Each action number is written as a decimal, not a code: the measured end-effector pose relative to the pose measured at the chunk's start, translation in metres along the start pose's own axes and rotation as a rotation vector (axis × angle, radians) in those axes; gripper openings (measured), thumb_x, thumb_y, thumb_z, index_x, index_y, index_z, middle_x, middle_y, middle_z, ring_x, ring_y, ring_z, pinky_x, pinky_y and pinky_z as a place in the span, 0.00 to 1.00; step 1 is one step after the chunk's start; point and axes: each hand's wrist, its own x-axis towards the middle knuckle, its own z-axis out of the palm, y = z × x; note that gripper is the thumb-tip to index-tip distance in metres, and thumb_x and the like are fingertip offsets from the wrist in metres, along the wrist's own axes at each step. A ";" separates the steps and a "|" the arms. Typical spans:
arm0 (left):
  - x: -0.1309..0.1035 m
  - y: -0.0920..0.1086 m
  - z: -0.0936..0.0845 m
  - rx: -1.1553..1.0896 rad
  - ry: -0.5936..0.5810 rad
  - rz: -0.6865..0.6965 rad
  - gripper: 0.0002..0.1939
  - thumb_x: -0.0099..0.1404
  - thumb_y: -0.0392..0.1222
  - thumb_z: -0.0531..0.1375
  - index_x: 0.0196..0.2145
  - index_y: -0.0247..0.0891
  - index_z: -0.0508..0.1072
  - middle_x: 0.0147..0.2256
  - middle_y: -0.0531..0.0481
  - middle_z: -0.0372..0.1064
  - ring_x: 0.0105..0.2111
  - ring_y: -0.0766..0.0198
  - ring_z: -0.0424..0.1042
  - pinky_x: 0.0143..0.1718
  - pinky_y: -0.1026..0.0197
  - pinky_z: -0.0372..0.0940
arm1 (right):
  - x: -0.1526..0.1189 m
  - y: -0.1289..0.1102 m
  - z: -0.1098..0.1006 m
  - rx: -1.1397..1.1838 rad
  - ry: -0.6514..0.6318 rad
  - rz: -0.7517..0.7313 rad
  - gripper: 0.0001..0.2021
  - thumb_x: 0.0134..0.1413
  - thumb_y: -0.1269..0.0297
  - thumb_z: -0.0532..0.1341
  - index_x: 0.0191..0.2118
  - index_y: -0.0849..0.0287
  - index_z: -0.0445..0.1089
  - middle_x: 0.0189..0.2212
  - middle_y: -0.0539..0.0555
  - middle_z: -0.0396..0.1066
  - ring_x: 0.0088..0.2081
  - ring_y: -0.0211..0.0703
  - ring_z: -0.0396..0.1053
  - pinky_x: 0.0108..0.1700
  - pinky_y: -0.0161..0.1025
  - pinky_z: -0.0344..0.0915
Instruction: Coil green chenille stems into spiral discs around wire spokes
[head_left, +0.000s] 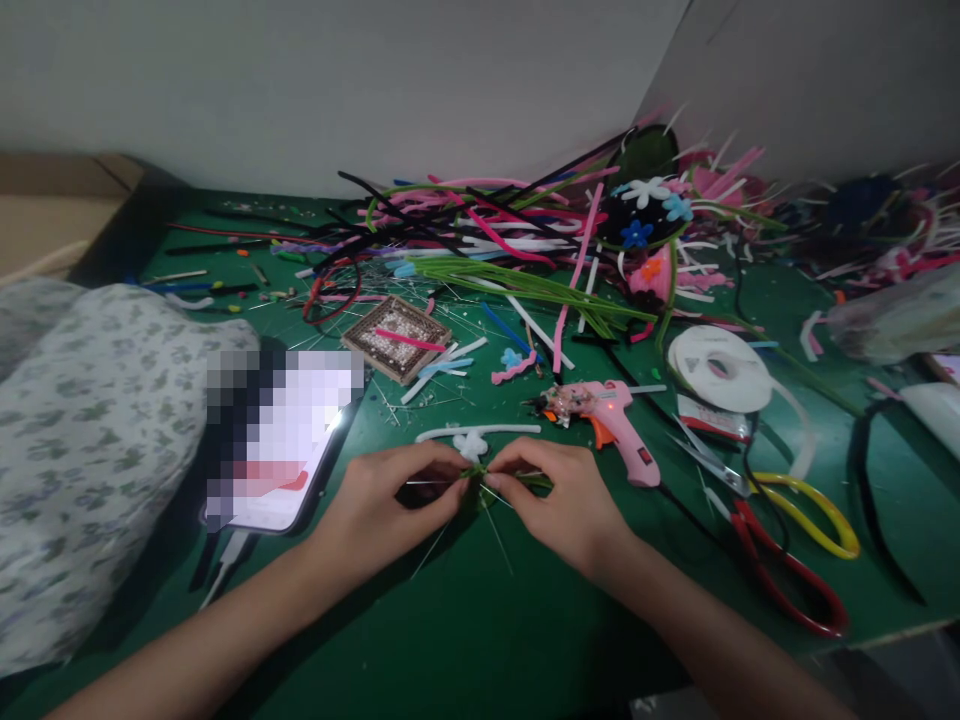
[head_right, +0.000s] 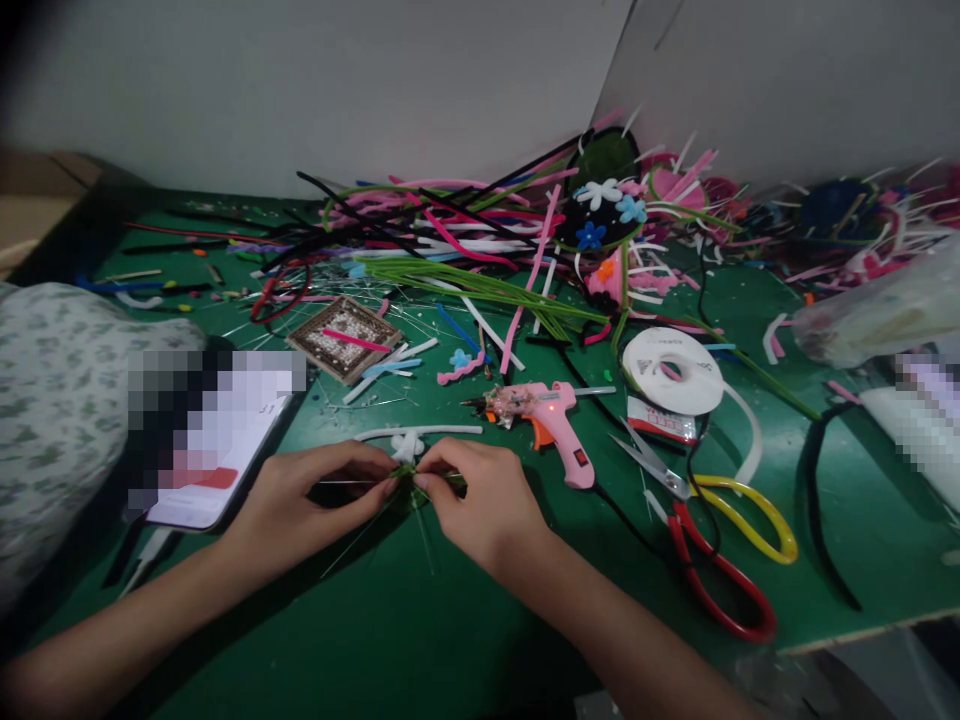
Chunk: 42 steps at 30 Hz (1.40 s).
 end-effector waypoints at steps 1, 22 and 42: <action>0.000 0.001 0.000 -0.004 -0.008 -0.002 0.06 0.60 0.36 0.62 0.37 0.40 0.75 0.31 0.56 0.76 0.29 0.70 0.76 0.32 0.72 0.72 | 0.000 0.000 0.000 -0.001 -0.002 0.000 0.05 0.52 0.73 0.61 0.30 0.55 0.71 0.28 0.47 0.74 0.31 0.38 0.72 0.33 0.33 0.65; -0.001 -0.006 -0.003 0.087 -0.048 0.212 0.21 0.63 0.32 0.60 0.53 0.46 0.69 0.41 0.53 0.76 0.34 0.69 0.76 0.35 0.69 0.71 | -0.006 -0.012 -0.008 0.182 0.078 -0.012 0.12 0.56 0.64 0.59 0.46 0.58 0.71 0.40 0.54 0.75 0.42 0.41 0.73 0.42 0.37 0.71; -0.001 -0.007 -0.001 0.056 -0.132 0.250 0.22 0.63 0.32 0.60 0.54 0.44 0.68 0.39 0.52 0.76 0.33 0.69 0.75 0.35 0.68 0.70 | -0.003 -0.008 -0.003 0.418 0.133 0.190 0.14 0.49 0.70 0.64 0.43 0.54 0.67 0.33 0.50 0.77 0.37 0.38 0.75 0.35 0.33 0.72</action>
